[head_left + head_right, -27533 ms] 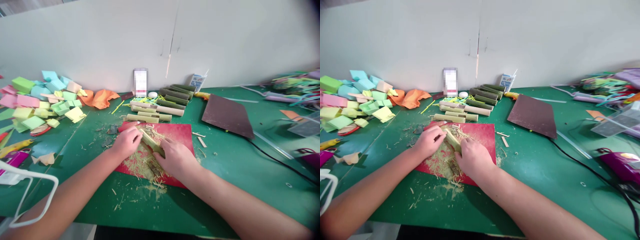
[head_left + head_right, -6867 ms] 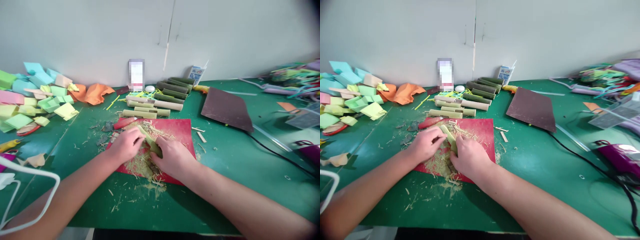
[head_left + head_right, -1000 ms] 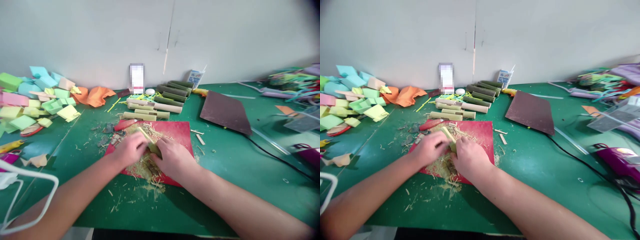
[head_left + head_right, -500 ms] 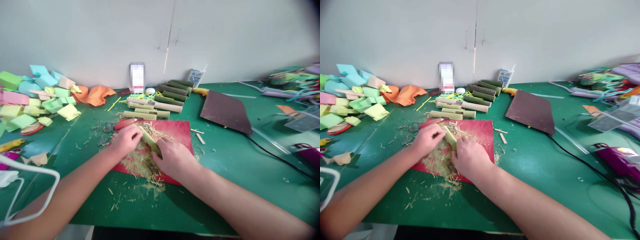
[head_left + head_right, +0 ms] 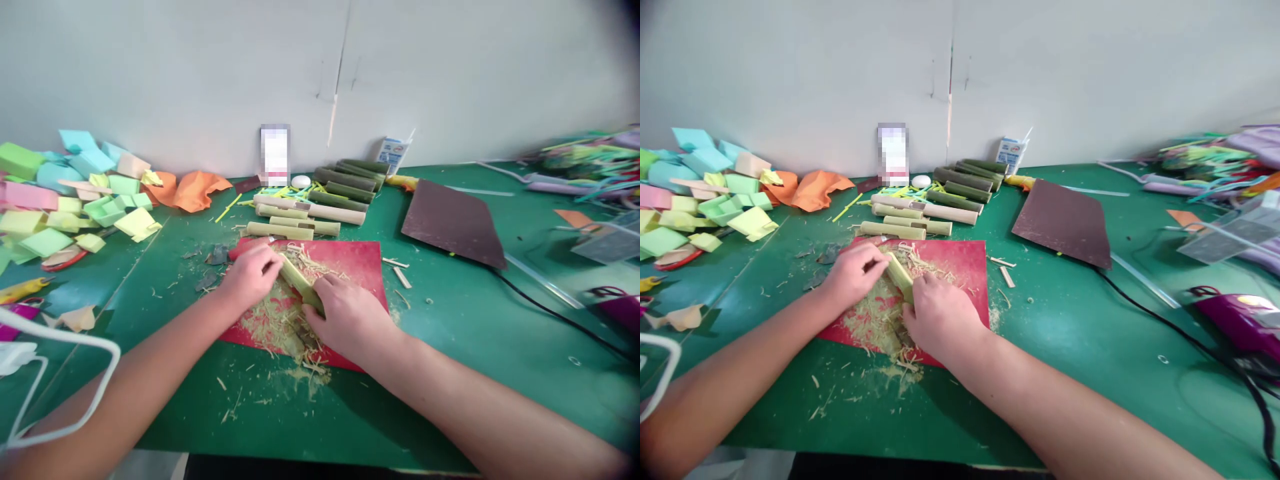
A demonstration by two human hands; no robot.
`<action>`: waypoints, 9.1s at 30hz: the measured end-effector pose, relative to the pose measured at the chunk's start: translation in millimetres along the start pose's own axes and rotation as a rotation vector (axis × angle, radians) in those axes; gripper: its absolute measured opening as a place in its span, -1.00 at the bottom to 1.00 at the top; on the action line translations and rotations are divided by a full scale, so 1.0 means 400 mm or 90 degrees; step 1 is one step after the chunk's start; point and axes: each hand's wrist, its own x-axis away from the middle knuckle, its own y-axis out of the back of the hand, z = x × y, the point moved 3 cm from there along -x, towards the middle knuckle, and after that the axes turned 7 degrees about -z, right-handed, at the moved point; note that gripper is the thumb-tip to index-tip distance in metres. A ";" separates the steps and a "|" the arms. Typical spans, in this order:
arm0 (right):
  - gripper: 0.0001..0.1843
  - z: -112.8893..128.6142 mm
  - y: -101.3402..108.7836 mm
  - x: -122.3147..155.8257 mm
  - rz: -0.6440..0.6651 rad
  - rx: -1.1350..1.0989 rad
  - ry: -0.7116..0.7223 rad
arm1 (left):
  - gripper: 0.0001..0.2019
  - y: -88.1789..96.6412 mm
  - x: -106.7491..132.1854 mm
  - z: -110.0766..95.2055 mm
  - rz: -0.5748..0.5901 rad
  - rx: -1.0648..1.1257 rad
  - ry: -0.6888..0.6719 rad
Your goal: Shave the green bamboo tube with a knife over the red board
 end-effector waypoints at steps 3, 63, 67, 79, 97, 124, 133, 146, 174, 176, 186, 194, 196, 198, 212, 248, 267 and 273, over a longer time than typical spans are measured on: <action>-0.82 0.002 0.002 0.000 0.006 0.002 0.003 | -0.86 -0.002 0.002 -0.001 0.011 0.009 -0.007; -0.84 -0.042 0.013 -0.027 -0.113 0.041 0.038 | -0.88 0.047 0.016 0.043 -0.094 0.078 0.229; -0.81 -0.046 0.007 -0.027 -0.113 0.047 0.050 | -0.88 0.052 0.016 0.043 -0.119 0.058 0.221; -0.78 -0.071 0.026 -0.038 -0.209 -0.138 0.003 | -0.88 0.067 0.014 0.038 -0.175 0.041 0.228; -0.73 -0.131 0.028 -0.060 -0.364 -0.632 -0.149 | -0.91 0.065 0.012 0.035 -0.177 0.056 0.189; -0.75 -0.147 0.008 -0.075 -0.329 -0.492 -0.147 | -0.93 0.053 0.015 0.046 -0.164 0.069 0.171; -0.74 -0.149 0.005 -0.074 -0.339 -0.496 -0.135 | -0.92 0.051 0.016 0.049 -0.157 0.072 0.181; -0.73 -0.152 0.006 -0.076 -0.336 -0.522 -0.147 | -0.91 0.052 0.016 0.046 -0.157 0.068 0.181; -0.96 -0.064 0.023 -0.046 -0.155 -0.214 0.009 | -0.89 0.078 0.009 0.022 -0.220 0.034 0.178; -0.94 -0.056 0.021 -0.044 -0.141 -0.190 0.017 | -0.89 0.073 0.009 0.021 -0.204 0.043 0.175; -0.92 -0.040 0.008 -0.038 -0.102 -0.181 0.037 | -0.87 0.053 0.008 0.027 -0.134 0.048 0.168; -0.87 -0.042 -0.002 -0.036 -0.095 -0.113 0.042 | -0.89 0.045 0.008 0.042 -0.106 0.037 0.180; -0.81 -0.043 0.002 -0.034 -0.092 -0.096 0.034 | -0.90 0.043 0.009 0.045 -0.099 0.035 0.191; -0.72 -0.046 0.007 -0.032 -0.097 -0.072 0.026 | -0.90 0.042 0.010 0.048 -0.096 0.032 0.197; -0.72 -0.034 0.032 -0.021 -0.051 0.032 0.011 | -0.88 0.041 0.012 0.054 -0.073 0.038 0.234; -0.81 -0.025 0.010 -0.016 -0.025 0.004 -0.004 | -0.91 0.004 0.009 0.004 0.018 0.031 -0.008; -0.81 -0.024 0.011 -0.017 -0.032 0.009 -0.018 | -0.85 0.010 0.009 0.001 0.010 -0.032 -0.023; -0.81 -0.027 0.007 -0.018 -0.041 0.002 -0.015 | -0.85 0.000 0.006 -0.006 0.036 -0.065 -0.051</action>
